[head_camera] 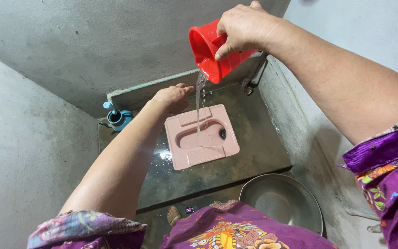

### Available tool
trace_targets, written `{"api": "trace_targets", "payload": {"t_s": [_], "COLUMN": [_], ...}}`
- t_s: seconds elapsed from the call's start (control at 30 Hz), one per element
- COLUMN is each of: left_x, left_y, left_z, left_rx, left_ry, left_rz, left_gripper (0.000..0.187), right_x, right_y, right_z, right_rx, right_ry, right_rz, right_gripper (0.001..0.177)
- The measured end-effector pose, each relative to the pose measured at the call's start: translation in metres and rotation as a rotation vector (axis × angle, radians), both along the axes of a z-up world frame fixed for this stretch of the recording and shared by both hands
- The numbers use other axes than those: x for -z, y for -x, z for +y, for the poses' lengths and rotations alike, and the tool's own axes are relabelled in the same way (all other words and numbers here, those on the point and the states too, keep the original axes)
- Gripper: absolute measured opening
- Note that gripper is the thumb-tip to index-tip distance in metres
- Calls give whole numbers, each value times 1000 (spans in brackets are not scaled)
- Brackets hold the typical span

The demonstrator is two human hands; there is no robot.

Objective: The person pours water from a red mug into a squat toilet and a metal bowl, then rinses the mug and their hands under a tap.

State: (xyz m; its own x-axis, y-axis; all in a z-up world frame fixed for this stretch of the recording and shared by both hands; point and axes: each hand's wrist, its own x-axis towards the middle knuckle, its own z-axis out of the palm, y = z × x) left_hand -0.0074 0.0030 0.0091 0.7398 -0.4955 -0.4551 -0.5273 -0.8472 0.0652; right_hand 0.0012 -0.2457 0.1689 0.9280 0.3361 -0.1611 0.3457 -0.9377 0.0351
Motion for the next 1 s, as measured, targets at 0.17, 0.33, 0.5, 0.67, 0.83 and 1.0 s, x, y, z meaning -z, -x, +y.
{"api": "trace_targets", "payload": {"t_s": [0.17,0.33,0.5,0.67,0.83,1.0], "left_x": [6,13,17,23,22,8], "left_y": [0,1,4,8,11,19], "left_z": [2,5,4,0,-2,-1], "left_rx": [-18,-2,-13,9,19,7], "left_ry": [27,48,52,43,44,40], "left_rz": [-14,-27,-36,-50,-39,-18], "left_gripper": [69,69,68,69,69,67], "right_x": [4,12,21,29,31,33], "right_y": [4,10,20,27,43,56], "right_z": [-7,-12,-20,-27,-32,-29], "right_rx": [-68,-97,-121,-102,-53,71], "right_ry": [74,150,190,146,90,10], "right_rz": [-118,-193,-259,-260,-223,-137], "right_gripper": [49,53,51,54,53,51]}}
